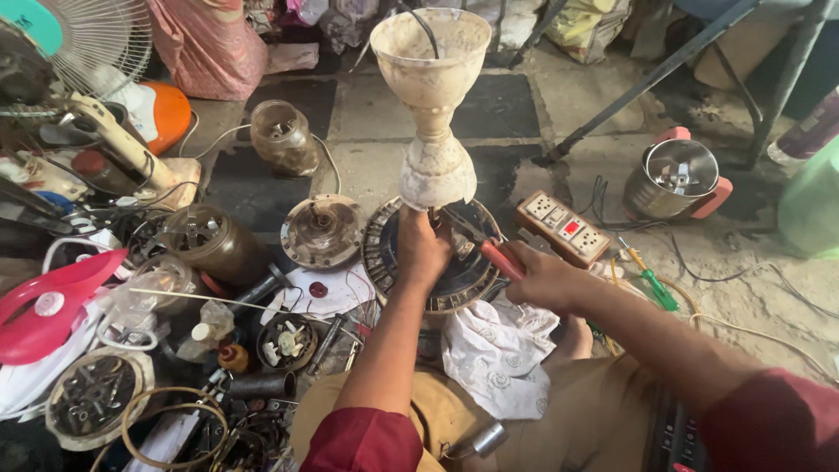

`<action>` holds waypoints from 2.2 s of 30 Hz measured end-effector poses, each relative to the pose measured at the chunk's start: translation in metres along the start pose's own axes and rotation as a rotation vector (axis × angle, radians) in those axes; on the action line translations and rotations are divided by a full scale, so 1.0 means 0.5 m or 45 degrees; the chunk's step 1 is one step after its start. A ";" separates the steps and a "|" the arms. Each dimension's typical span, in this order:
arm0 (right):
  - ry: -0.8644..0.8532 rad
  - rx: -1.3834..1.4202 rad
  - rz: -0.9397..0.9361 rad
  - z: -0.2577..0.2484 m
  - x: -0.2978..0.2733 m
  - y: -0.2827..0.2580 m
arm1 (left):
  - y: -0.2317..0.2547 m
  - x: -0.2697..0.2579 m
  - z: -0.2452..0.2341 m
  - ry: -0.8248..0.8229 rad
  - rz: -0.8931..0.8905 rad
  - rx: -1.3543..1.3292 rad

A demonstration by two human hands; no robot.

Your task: The person disassembles the housing of a ceiling fan motor and cuts a wire using pliers.

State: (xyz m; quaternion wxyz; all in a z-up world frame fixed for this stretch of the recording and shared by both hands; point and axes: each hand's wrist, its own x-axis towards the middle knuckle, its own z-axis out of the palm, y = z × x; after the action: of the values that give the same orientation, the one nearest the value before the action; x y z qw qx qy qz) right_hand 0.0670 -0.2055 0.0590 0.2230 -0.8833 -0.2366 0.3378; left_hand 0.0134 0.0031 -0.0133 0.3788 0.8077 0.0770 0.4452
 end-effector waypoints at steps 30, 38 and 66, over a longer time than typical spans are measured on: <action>1.059 -0.757 -0.514 0.035 -0.035 -0.008 | 0.010 0.002 -0.010 -0.012 0.005 -0.012; 0.978 -1.270 -0.384 0.004 -0.057 -0.049 | 0.011 -0.002 -0.009 -0.035 -0.037 -0.013; 0.970 -0.830 -0.484 0.010 -0.075 -0.040 | 0.013 -0.004 -0.014 0.010 -0.011 -0.060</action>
State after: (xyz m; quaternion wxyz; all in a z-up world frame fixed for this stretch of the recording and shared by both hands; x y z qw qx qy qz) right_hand 0.0333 -0.2099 0.0851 0.0645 -0.9083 -0.3874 -0.1439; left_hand 0.0056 0.0016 -0.0081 0.3991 0.7965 0.0716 0.4485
